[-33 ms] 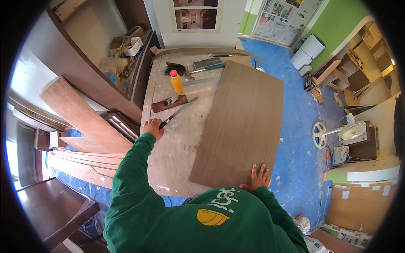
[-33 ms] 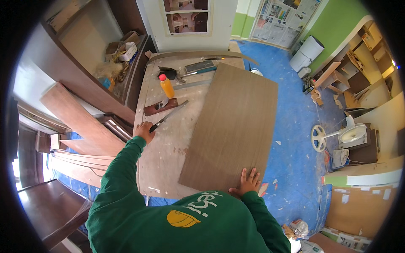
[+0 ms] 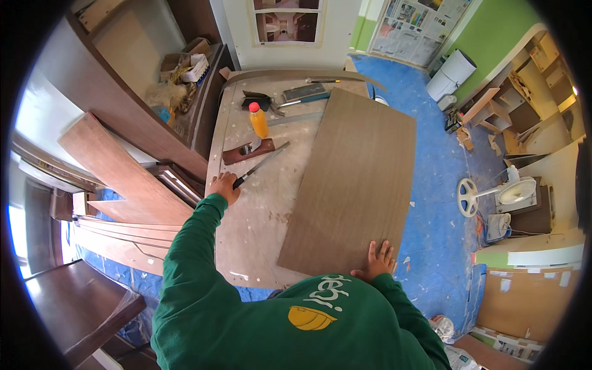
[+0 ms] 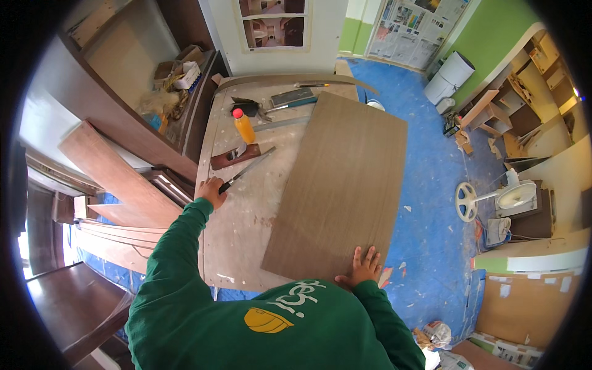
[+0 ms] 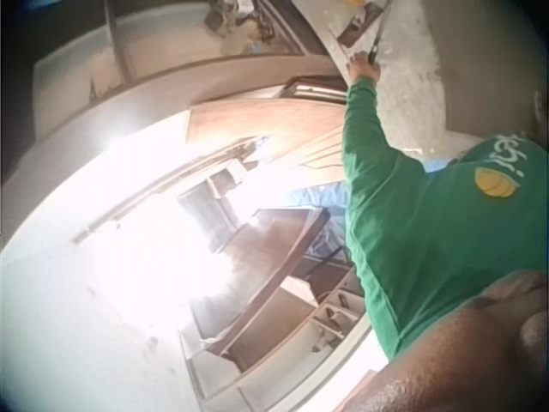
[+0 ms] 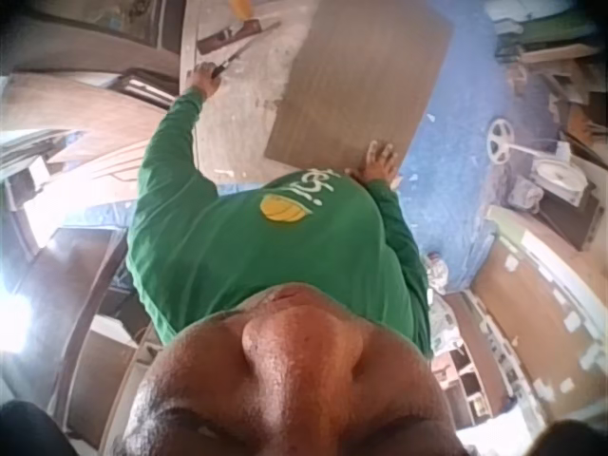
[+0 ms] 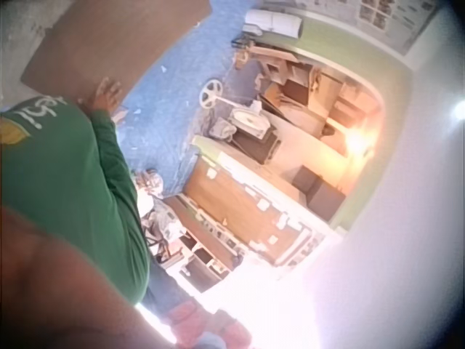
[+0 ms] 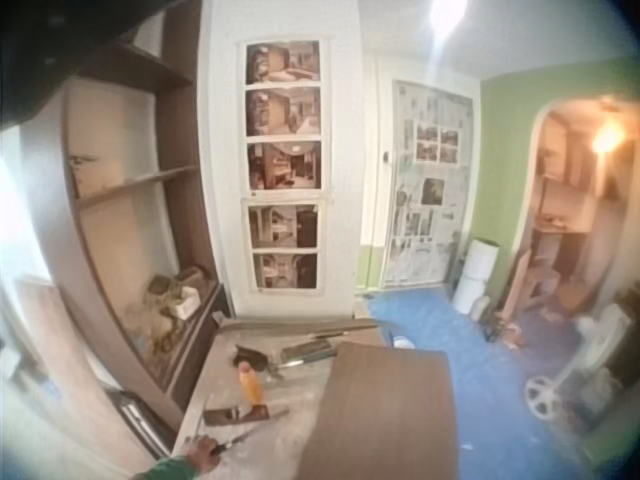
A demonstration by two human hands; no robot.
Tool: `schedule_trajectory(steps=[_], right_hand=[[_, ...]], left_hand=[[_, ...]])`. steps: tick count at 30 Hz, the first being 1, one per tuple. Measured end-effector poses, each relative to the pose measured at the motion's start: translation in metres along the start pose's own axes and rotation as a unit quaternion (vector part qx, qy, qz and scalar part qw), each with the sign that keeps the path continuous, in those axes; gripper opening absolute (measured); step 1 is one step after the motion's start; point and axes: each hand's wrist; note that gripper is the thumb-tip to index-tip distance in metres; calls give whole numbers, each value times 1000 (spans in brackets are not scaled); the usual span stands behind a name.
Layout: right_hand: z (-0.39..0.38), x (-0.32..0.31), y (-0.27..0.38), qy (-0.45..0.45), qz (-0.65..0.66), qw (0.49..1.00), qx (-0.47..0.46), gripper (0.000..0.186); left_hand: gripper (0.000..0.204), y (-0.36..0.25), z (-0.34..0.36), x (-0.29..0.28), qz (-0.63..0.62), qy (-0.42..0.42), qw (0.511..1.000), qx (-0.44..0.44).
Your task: The person scrapes a wooden board with a chisel, removing small pieces of material. They repeatedly scrape different areas of the board and occasionally wipe it with their hand.
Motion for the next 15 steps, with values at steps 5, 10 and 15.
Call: schedule_trajectory(steps=[5, 10, 15], right_hand=[[9, 6, 0, 7, -28, 999, 14, 144], [15, 4, 3, -19, -25, 1000, -1, 144], [14, -2, 4, -5, -29, 1000, 7, 139]], left_hand=[[22, 26, 48, -25, -46, -18, 997, 58], [28, 51, 169, -37, -86, -167, 981, -52], [37, 36, 253, -32, -79, -10, 992, -96]])
Point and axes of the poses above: each hand's wrist, its own z-axis towards the middle knuckle, its own x-axis out of the palm, y = z × x, and after that the axes turned 1 degree about x, right-handed
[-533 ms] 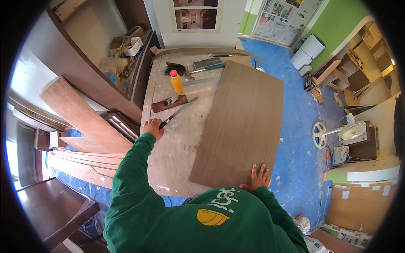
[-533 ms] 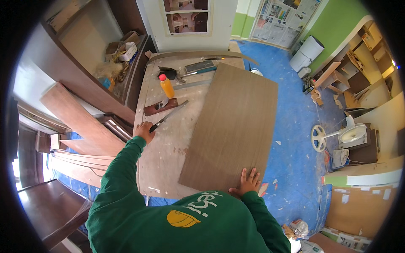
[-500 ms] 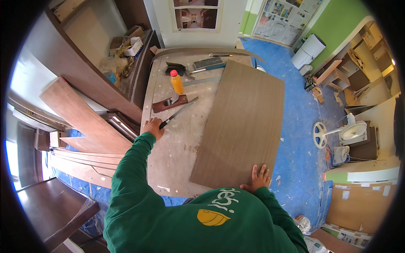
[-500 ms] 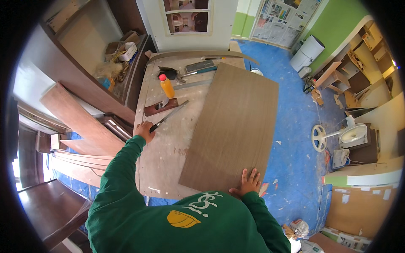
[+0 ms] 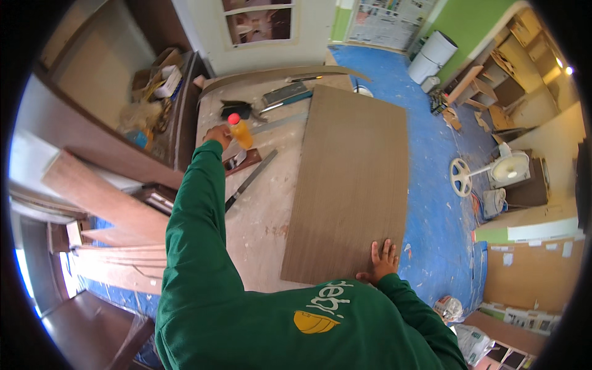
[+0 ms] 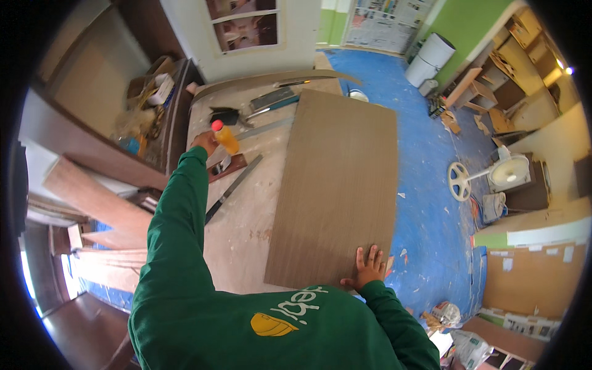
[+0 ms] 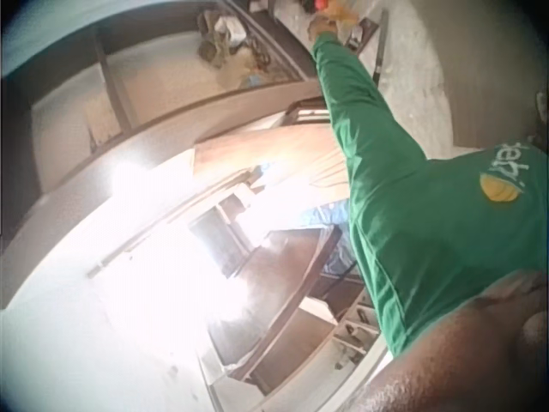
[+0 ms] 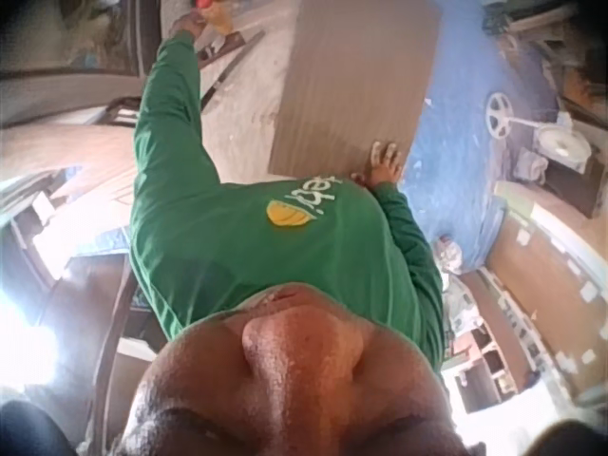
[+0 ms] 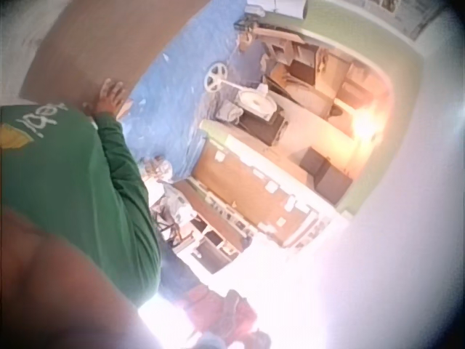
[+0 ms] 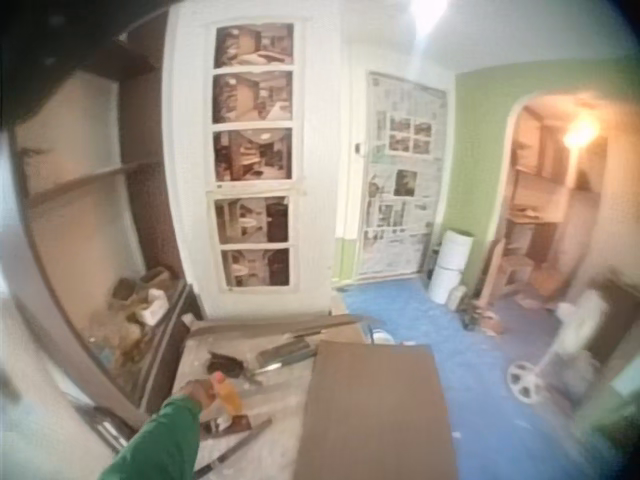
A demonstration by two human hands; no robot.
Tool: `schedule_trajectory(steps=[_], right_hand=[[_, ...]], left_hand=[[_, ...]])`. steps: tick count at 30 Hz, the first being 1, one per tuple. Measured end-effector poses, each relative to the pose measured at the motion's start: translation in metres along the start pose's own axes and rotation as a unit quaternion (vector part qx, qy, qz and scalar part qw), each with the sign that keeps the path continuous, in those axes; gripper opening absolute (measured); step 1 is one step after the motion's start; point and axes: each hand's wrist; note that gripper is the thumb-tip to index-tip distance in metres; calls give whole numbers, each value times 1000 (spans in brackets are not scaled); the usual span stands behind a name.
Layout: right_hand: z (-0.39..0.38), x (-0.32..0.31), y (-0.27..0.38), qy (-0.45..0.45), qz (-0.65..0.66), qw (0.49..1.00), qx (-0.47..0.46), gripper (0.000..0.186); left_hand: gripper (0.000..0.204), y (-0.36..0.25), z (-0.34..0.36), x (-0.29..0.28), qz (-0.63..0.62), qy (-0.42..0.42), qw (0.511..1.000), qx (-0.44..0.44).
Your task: The person scrapes a wooden board with a chisel, removing small pieces of material. They repeatedly scrape different areas of the board and occasionally wipe it with their hand.
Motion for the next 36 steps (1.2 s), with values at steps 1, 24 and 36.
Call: schedule_trajectory(steps=[1, 24, 36], right_hand=[[-1, -1, 0, 1, -8, 1000, 1, 137], [-6, -9, 2, -11, -1, 1000, -1, 131], [-6, -12, 3, 5, 10, 1000, 8, 131]], left_hand=[[39, -5, 6, 3, 48, 12, 999, 4], [72, 56, 89, 70, -6, 126, 990, 65], [58, -20, 17, -10, 117, 91, 988, -48]])
Point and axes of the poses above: each hand's wrist, its own z-axis towards the middle knuckle, its own x-axis out of the palm, y = z × x, and after that the axes turned 1 degree about x, right-handed
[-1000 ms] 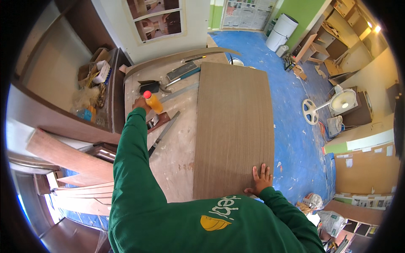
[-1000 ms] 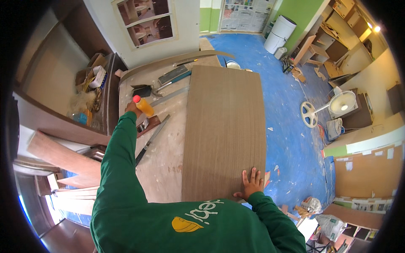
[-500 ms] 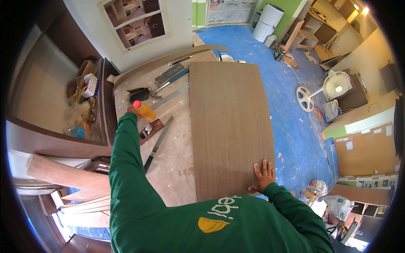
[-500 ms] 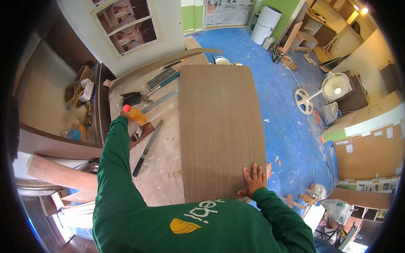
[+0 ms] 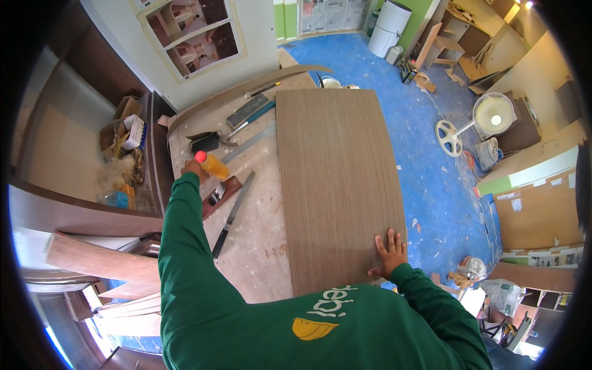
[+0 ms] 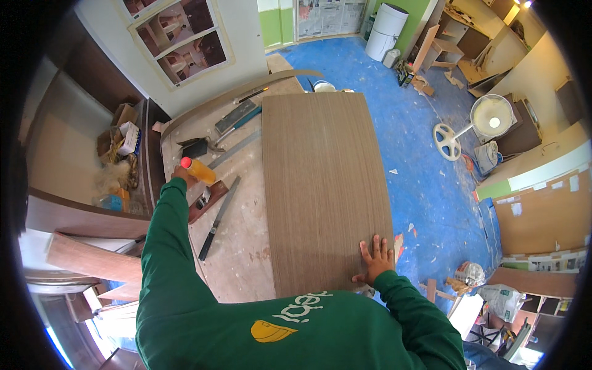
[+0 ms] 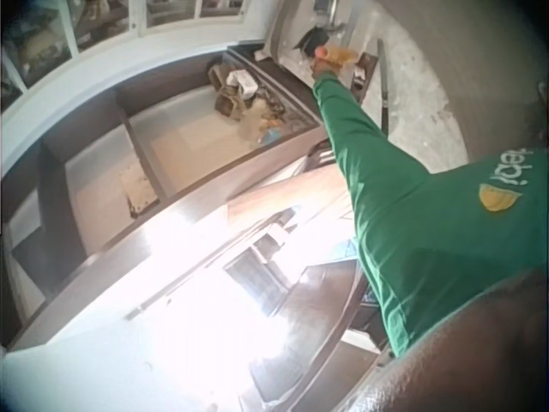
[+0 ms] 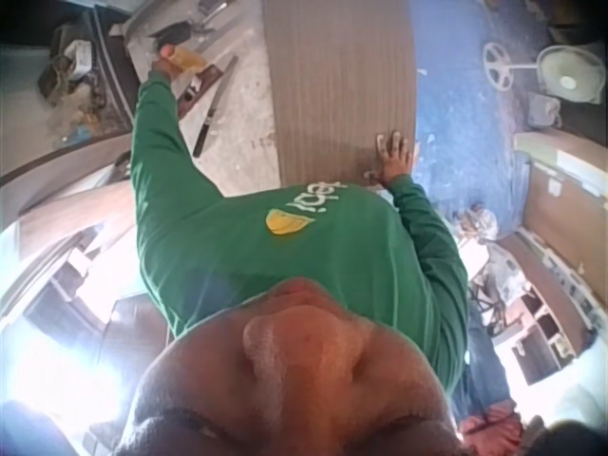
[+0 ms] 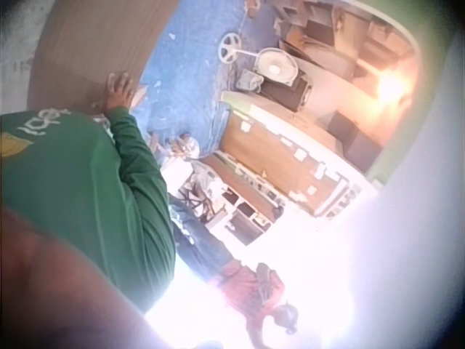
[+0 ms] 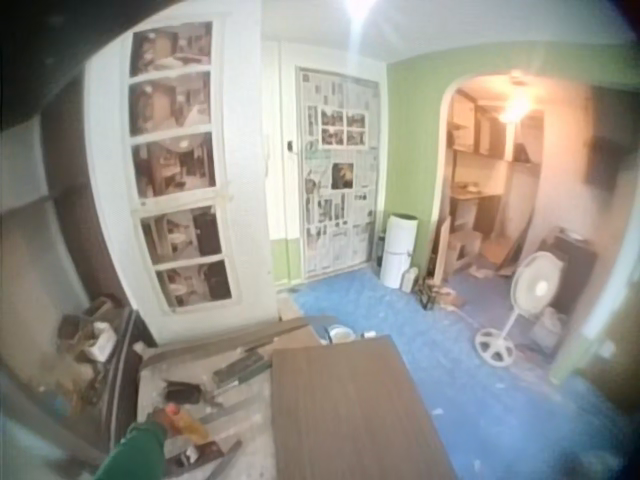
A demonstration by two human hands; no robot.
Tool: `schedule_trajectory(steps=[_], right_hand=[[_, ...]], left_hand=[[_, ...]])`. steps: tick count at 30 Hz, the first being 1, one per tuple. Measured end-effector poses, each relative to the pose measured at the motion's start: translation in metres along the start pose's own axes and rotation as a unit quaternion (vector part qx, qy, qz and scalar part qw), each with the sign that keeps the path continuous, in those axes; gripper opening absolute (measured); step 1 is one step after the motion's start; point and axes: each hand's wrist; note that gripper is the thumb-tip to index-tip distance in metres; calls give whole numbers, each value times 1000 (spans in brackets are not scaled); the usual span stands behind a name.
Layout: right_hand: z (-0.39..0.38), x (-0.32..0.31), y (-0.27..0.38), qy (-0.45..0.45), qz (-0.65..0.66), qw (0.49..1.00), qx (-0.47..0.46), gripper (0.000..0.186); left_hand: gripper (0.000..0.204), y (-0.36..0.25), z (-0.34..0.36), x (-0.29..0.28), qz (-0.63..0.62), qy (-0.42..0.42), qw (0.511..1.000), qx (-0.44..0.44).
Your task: The person scrapes a wooden board with a chisel, removing small pieces of material. They repeatedly scrape different areas of the board and occasionally wipe it with their hand.
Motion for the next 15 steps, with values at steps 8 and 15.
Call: schedule_trajectory(steps=[8, 15], right_hand=[[-1, 1, -2, -5, 11, 1000, -3, 132], [-3, 3, -5, -23, 23, 999, -19, 130]], left_hand=[[65, 37, 55, 57, -52, 9, 999, 12], [71, 94, 145, 122, -128, 23, 989, 65]])
Point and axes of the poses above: each hand's wrist, its own z-axis towards the middle knuckle, its own x-axis out of the palm, y = z × x, and after that the axes turned 1 degree about x, right-handed
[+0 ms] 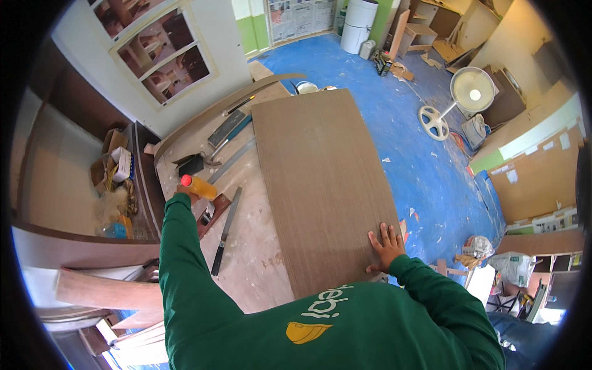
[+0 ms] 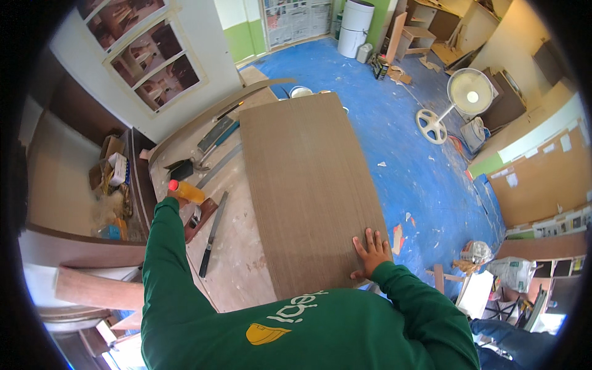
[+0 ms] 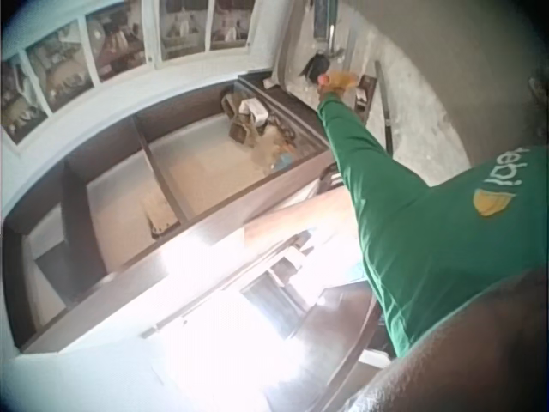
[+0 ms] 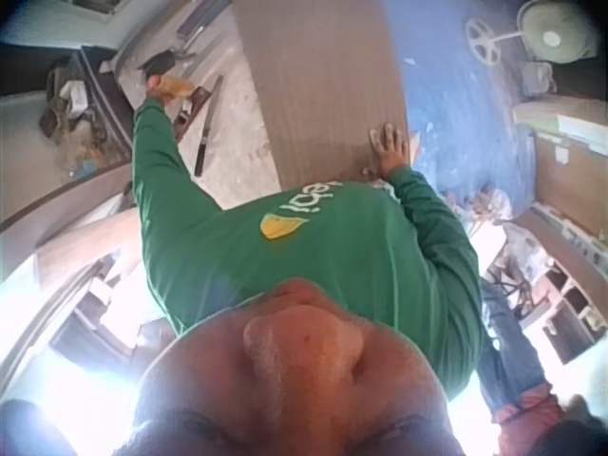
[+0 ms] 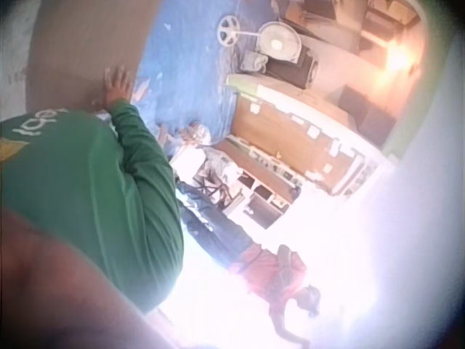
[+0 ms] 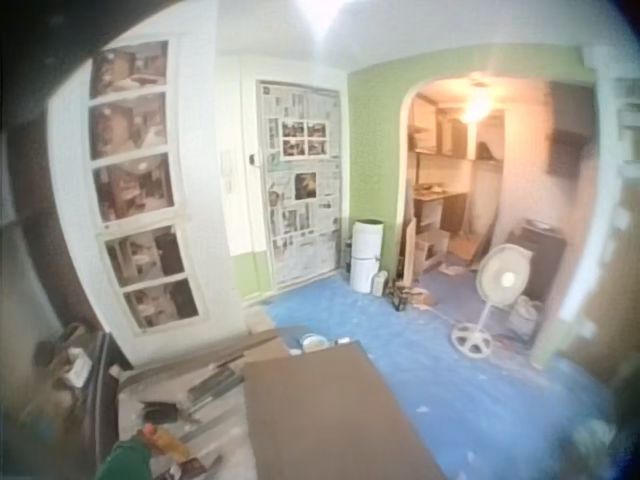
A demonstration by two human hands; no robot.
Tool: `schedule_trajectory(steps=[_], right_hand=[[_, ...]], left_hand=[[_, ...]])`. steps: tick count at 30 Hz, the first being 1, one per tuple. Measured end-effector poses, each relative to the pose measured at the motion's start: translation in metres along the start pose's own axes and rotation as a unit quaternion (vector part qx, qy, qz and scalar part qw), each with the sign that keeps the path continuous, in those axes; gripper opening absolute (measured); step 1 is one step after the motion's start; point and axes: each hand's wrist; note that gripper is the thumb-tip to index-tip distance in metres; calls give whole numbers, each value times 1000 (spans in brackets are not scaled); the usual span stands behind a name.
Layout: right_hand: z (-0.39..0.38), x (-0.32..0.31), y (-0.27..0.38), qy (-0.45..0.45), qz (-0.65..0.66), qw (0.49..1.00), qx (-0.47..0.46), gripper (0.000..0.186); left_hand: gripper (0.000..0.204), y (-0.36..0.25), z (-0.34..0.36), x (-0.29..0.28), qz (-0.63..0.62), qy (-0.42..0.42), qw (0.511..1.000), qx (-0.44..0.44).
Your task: The person scrapes a wooden board with a chisel, removing small pieces of material. They repeatedly scrape different areas of the board and occasionally wipe it with their hand.
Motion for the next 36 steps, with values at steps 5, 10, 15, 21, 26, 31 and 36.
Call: schedule_trajectory(steps=[5, 10, 15, 21, 26, 31, 36], right_hand=[[-1, 0, 0, -11, -3, 1000, 1, 132], [0, -1, -1, 0, -3, 1000, 3, 131], [0, -3, 0, 6, -6, 1000, -2, 131], [-1, -4, 0, 4, -4, 1000, -3, 131], [1, 0, -2, 16, 21, 1000, 1, 131], [3, 3, -3, 14, 25, 1000, -5, 133], [3, 3, -3, 23, 19, 1000, 0, 136]], left_hand=[[51, -8, -14, -16, 82, 13, 994, 75], [41, -45, -69, -63, 261, 15, 964, 41], [36, -56, -101, -83, 118, 20, 993, 5], [18, -41, -132, -78, 136, -89, 984, 75], [15, -27, -165, -96, 68, -185, 971, 134], [18, -15, -196, -131, 85, -232, 955, 164], [18, -19, -230, -170, 52, -332, 931, 144]])
Point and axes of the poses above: each hand's wrist, its own z-axis towards the middle knuckle, its own x-axis out of the palm, y = z × x, and after that the axes turned 1 degree about x, right-handed
